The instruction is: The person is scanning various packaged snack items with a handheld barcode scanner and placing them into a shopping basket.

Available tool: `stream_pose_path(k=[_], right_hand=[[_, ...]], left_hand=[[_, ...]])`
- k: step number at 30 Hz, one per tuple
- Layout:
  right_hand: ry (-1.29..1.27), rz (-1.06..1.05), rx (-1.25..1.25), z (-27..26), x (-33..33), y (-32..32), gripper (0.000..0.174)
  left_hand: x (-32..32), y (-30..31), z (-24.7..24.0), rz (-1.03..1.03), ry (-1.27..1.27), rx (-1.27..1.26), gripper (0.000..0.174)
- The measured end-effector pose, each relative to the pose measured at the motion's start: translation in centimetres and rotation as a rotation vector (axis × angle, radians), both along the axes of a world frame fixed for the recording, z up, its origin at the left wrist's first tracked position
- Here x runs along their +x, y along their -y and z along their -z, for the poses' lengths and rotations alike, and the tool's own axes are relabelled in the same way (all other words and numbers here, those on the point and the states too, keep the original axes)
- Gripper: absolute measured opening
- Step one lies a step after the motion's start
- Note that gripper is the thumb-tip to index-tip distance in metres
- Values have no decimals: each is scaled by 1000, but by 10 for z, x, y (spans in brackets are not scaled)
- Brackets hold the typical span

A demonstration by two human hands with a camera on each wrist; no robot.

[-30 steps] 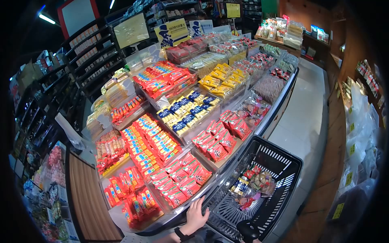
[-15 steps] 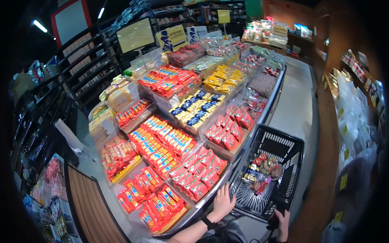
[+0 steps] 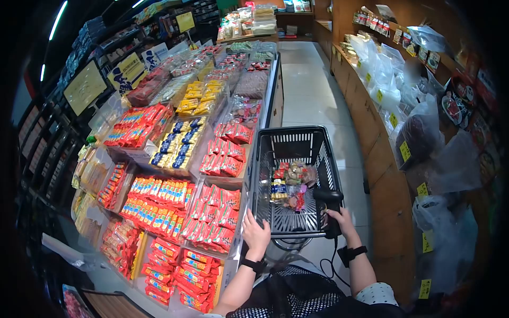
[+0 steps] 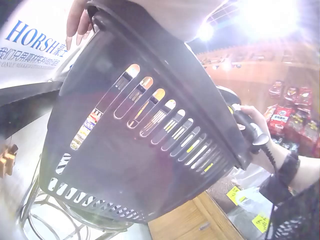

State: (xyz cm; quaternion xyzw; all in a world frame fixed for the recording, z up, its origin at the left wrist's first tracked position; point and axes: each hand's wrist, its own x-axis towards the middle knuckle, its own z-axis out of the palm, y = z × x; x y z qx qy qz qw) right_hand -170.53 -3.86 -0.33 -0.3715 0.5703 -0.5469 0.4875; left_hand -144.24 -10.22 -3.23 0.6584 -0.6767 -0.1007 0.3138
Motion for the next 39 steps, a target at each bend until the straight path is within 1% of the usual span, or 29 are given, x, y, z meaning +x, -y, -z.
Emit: stream_pose_path(k=[3, 4, 6, 8, 10, 16, 21, 23, 25, 26, 27, 28, 29, 30, 31, 32, 33, 35, 36, 38, 39], right_hand=[[28, 110, -104, -1, -10, 16, 29], [25, 112, -105, 2, -11, 18, 29], [22, 204, -138, 7, -15, 24, 30], [35, 206, -135, 9, -19, 36, 30], [62, 214, -134, 9, -25, 54, 30], [43, 229, -173, 8, -53, 117, 28], [41, 289, -169, 18, -87, 186, 27], [79, 276, -193, 21, -99, 216, 28], [73, 250, -120, 11, -107, 234, 27], [47, 220, -91, 1, -110, 240, 27], [17, 235, -78, 22, -116, 246, 26], [-56, 248, -71, 31, -119, 244, 26], [11, 200, -40, 25, -122, 244, 24], [38, 222, -43, 23, -121, 243, 21], [-1, 193, -74, 27, -126, 242, 18], [138, 202, -86, 12, -121, 236, 17], [176, 192, -47, -10, -124, 239, 16], [131, 94, -35, -6, -142, 248, 18], [151, 91, -17, -1, -147, 251, 18], [-50, 12, -131, 7, -154, 254, 21], [-40, 7, -113, 6, -155, 254, 21]], left_hand=[[-8, 16, -1, 18, 2, -20, 64], [-9, 19, -2, 30, -4, 9, 64], [-13, 28, -2, 46, 21, -20, 63], [-18, 44, 0, 52, 50, -53, 62], [-25, 63, 1, 79, 68, -137, 59], [-57, 131, 7, 76, 58, -106, 57], [-92, 215, 15, 93, 93, -133, 60], [-106, 247, 12, 101, 94, -112, 60], [-117, 263, 3, 100, 93, -63, 60], [-120, 274, 5, 111, 106, -93, 60], [-122, 275, 3, 126, 98, -100, 59], [-122, 273, 2, 148, 100, -97, 58], [-123, 276, 3, 175, 103, -101, 57], [-125, 277, -2, 184, 124, -98, 57], [-128, 280, -2, 189, 138, -72, 58], [-130, 274, -9, 157, 210, -22, 60], [-138, 278, -16, 125, 247, 12, 62], [-156, 287, -33, 100, 455, 24, 61], [-159, 293, -34, 99, 475, 42, 61], [-165, 302, -37, 198, 668, 11, 61], [-167, 303, -43, 200, 676, 31, 61]])
